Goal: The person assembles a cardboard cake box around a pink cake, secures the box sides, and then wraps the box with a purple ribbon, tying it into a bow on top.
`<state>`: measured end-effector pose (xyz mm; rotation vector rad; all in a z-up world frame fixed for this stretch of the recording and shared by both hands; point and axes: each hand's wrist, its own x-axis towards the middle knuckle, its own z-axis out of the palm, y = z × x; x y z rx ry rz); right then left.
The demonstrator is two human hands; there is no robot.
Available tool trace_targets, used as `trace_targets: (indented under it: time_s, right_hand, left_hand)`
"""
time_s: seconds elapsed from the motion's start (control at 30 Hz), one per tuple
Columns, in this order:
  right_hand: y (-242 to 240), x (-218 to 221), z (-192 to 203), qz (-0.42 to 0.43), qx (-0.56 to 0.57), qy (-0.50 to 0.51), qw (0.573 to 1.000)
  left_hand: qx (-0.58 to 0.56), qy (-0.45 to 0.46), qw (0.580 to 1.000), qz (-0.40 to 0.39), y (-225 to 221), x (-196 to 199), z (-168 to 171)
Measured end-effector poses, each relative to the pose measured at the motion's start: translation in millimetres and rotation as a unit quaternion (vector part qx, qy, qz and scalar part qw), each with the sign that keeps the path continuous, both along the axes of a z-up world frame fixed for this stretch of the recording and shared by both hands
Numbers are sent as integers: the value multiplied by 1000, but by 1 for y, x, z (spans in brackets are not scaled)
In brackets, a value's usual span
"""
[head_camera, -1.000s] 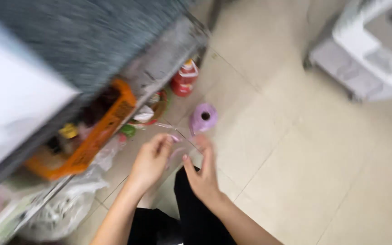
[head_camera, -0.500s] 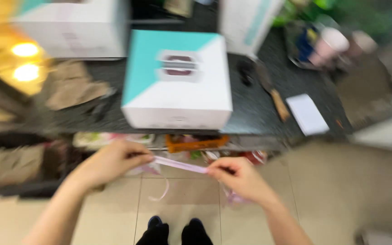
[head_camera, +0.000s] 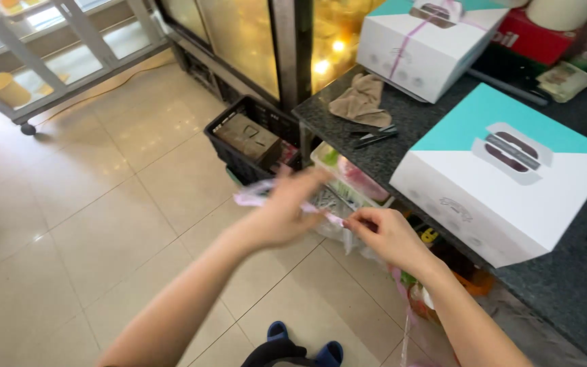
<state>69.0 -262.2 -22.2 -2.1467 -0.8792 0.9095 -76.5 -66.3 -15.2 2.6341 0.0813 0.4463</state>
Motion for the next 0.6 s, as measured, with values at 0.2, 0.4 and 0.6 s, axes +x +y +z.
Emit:
trace_targets:
  time_s: [0.2,0.4,0.6]
  right_hand:
    - [23,-4,-25,55,97,48,993]
    - [28,-15,1,8,56,27,998]
    - [26,-25,-1,-73,18,47,996]
  left_hand:
    - [-306,73,946,-77,-4,-1,-29]
    - [-379,108,918,-42,38,-22,-46]
    - [-326,84,941,-39,80,-32,-42]
